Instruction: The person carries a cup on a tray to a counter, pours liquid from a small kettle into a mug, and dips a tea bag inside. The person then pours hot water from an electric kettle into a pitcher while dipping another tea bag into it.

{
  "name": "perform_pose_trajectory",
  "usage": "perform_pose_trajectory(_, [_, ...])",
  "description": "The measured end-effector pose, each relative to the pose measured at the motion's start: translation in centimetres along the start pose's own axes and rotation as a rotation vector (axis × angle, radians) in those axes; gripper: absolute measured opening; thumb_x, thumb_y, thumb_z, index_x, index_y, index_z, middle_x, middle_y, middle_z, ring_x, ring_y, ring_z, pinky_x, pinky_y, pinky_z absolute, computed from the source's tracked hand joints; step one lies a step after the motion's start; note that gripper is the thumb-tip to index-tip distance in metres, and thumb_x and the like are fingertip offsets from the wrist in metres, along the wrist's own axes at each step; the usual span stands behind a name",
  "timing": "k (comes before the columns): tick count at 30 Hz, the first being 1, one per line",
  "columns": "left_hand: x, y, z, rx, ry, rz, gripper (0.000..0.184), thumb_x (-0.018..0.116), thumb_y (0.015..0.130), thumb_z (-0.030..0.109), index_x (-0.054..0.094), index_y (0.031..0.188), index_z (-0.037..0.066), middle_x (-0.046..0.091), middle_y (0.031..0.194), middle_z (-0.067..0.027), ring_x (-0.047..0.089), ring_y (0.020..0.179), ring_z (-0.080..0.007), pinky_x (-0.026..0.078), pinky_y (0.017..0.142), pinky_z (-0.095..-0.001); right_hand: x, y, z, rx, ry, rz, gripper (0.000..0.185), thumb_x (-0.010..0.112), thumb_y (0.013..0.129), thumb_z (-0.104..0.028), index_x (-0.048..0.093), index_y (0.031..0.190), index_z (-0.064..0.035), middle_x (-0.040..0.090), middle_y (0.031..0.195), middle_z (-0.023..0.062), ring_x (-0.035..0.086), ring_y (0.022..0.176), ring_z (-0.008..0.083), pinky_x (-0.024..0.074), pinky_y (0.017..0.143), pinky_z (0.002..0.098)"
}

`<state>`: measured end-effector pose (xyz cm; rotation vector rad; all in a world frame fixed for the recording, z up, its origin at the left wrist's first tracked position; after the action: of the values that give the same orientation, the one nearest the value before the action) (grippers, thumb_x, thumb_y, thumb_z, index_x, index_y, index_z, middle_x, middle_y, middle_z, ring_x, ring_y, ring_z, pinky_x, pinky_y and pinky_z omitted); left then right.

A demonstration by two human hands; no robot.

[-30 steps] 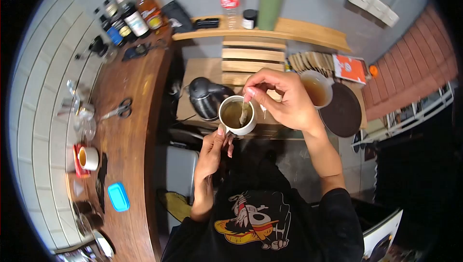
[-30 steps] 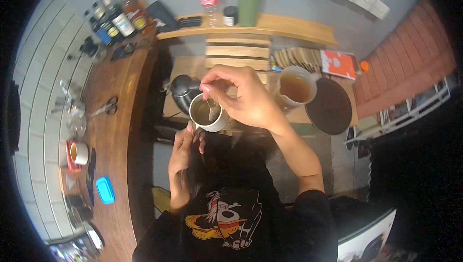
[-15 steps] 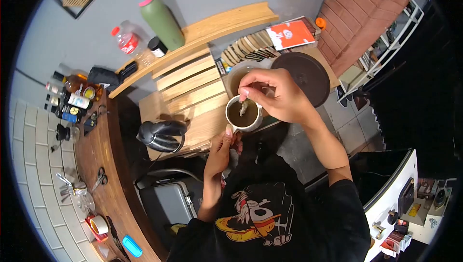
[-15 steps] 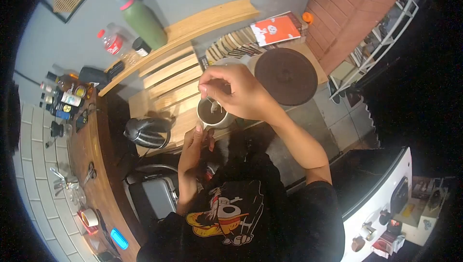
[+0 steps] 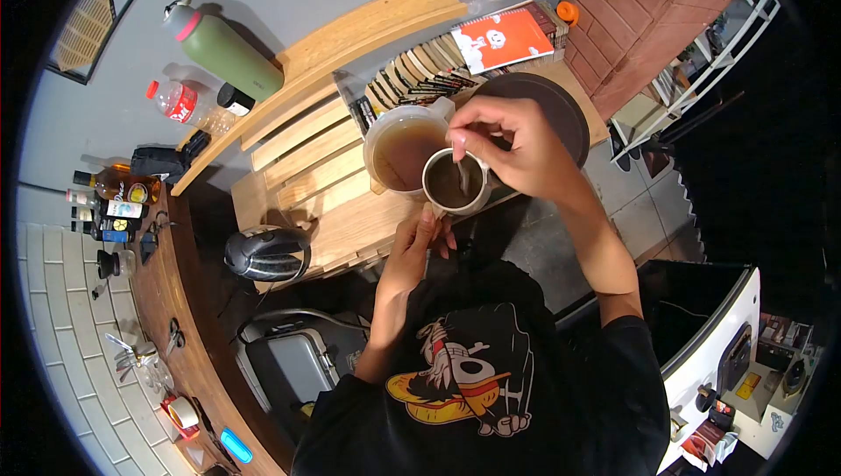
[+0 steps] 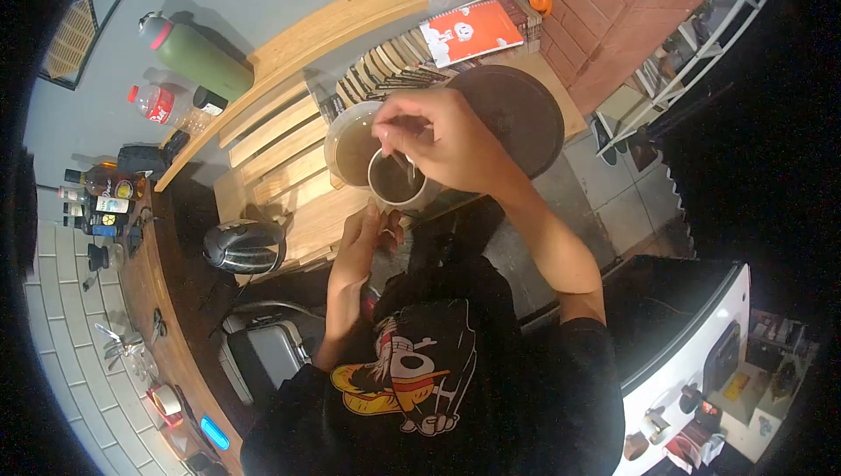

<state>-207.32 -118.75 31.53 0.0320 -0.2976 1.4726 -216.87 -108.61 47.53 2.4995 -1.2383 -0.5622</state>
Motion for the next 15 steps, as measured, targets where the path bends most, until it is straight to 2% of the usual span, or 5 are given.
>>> perform_pose_trajectory(3, [0.1,0.8,-0.1,0.017,0.008,-0.015,0.048,0.033,0.101,0.041,0.054,0.092,-0.001,0.052,0.079,-0.0045,0.055,0.071,-0.0128,0.044,0.059,-0.0244,-0.4,0.5,-0.6,-0.050,-0.003,-0.027,0.005,0.057,0.090,-0.002,0.060,0.091,0.0024,0.062,0.076,0.0036,0.058,0.072,0.0067,0.0435,0.059,0.0200])
perform_pose_trajectory(5, [0.1,0.8,0.0,0.025,0.016,-0.012,0.048,0.033,0.101,0.041,0.054,0.091,-0.001,0.052,0.079,-0.0044,0.055,0.071,-0.0127,0.044,0.059,-0.0243,-1.7,1.0,-0.3,0.051,0.065,0.067,0.004,0.058,0.090,-0.001,0.060,0.090,0.0023,0.062,0.078,0.0039,0.058,0.071,0.0064,0.0438,0.059,0.0202])
perform_pose_trajectory(11, [-1.6,1.2,-0.2,0.040,0.002,0.061,0.047,0.035,0.100,0.043,0.055,0.098,0.001,0.053,0.086,-0.0047,0.055,0.073,-0.0153,0.042,0.057,-0.0256,0.8,1.8,0.8,-0.074,-0.008,-0.130,0.005,0.055,0.091,-0.001,0.059,0.093,0.0028,0.062,0.080,0.0058,0.057,0.074,0.0071,0.0440,0.063,0.0201])
perform_pose_trajectory(13, [-2.2,1.2,-0.3,0.029,0.025,0.074,0.047,0.036,0.100,0.044,0.055,0.096,0.001,0.052,0.084,-0.0045,0.055,0.072,-0.0154,0.043,0.057,-0.0257,-0.8,2.3,1.5,0.079,0.075,-0.021,0.004,0.056,0.091,0.000,0.059,0.091,0.0021,0.062,0.081,0.0049,0.058,0.075,0.0072,0.0448,0.065,0.0199])
perform_pose_trajectory(15, [-2.6,1.1,0.4,0.041,0.025,0.113,0.047,0.035,0.100,0.043,0.054,0.091,0.001,0.052,0.080,-0.0042,0.055,0.070,-0.0140,0.043,0.058,-0.0252,-0.4,2.7,2.0,0.097,0.117,-0.029,0.005,0.055,0.091,-0.001,0.059,0.091,0.0020,0.062,0.082,0.0043,0.056,0.073,0.0060,0.0442,0.063,0.0195])
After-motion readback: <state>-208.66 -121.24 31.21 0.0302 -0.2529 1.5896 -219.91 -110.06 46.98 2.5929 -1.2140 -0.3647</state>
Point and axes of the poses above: each hand's wrist, its own y-axis towards the middle knuckle, its own x-axis out of the palm, z = x × y, the point moved 10 cm from there along y, towards the middle knuckle
